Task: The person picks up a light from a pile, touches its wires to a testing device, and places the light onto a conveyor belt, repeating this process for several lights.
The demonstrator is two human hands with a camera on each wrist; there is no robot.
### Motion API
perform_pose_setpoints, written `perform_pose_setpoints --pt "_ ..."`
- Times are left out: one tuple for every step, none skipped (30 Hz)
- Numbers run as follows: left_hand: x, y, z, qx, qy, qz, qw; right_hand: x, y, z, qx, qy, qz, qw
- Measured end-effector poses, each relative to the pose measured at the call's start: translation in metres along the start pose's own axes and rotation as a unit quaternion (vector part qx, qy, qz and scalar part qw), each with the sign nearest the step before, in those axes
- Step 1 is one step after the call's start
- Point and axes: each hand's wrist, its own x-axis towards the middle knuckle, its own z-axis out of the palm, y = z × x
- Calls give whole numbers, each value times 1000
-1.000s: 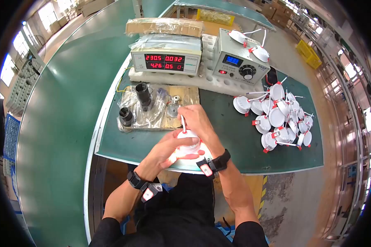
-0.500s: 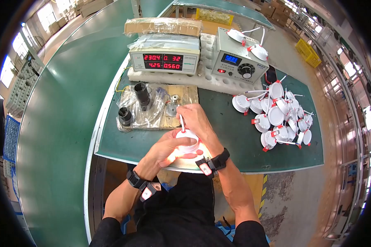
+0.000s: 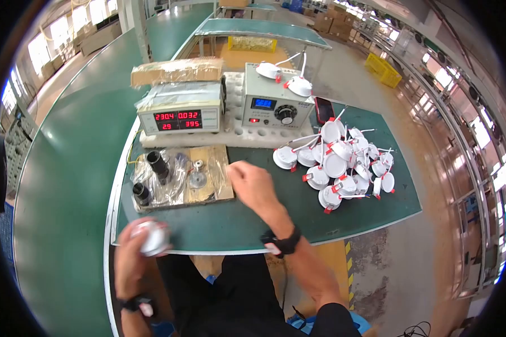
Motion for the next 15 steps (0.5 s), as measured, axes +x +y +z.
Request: perform_pose_setpoints --pt "-22 16 -30 50 89 37 994 1 13 -19 -119 95 -82 985" --pt "-43 27 -60 89 171 85 977 3 27 -38 -248 125 -135 951" --pt "-66 25 -122 187 238 113 947 7 47 -52 -302 157 -171 925" --pt "-93 17 -178 255 324 122 903 8 61 -61 -350 155 -156 910" --pt "-124 16 -223 278 350 81 891 6 68 -68 -396 153 -143 894" --pt "-155 12 -264 297 379 40 876 0 69 -73 -400 122 -135 898" --pt "-181 -2 -304 374 434 28 819 -6 69 -75 -404 90 -130 901" --pt "-211 -19 -340 444 487 10 752 -10 67 -74 -408 53 -126 902" --pt "-234 -41 -370 564 582 -4 586 -15 52 -76 -302 -24 -112 946" --pt "-252 -63 -399 659 643 -24 388 -25 48 -70 -272 -38 -152 949" --pt "-274 -78 -424 724 667 -46 171 -36 45 -64 -240 -51 -186 951" --pt "-301 -89 -442 757 630 -13 172 -41 32 -62 -217 -41 -139 965" --pt "-296 -75 -416 764 621 30 171 -45 15 -58 -197 -30 -90 976" --pt "-284 -50 -370 771 609 72 170 -46 4 -55 -177 -18 -41 983" --pt "-271 -25 -323 778 595 112 168 -39 10 -48 -189 14 -89 978"
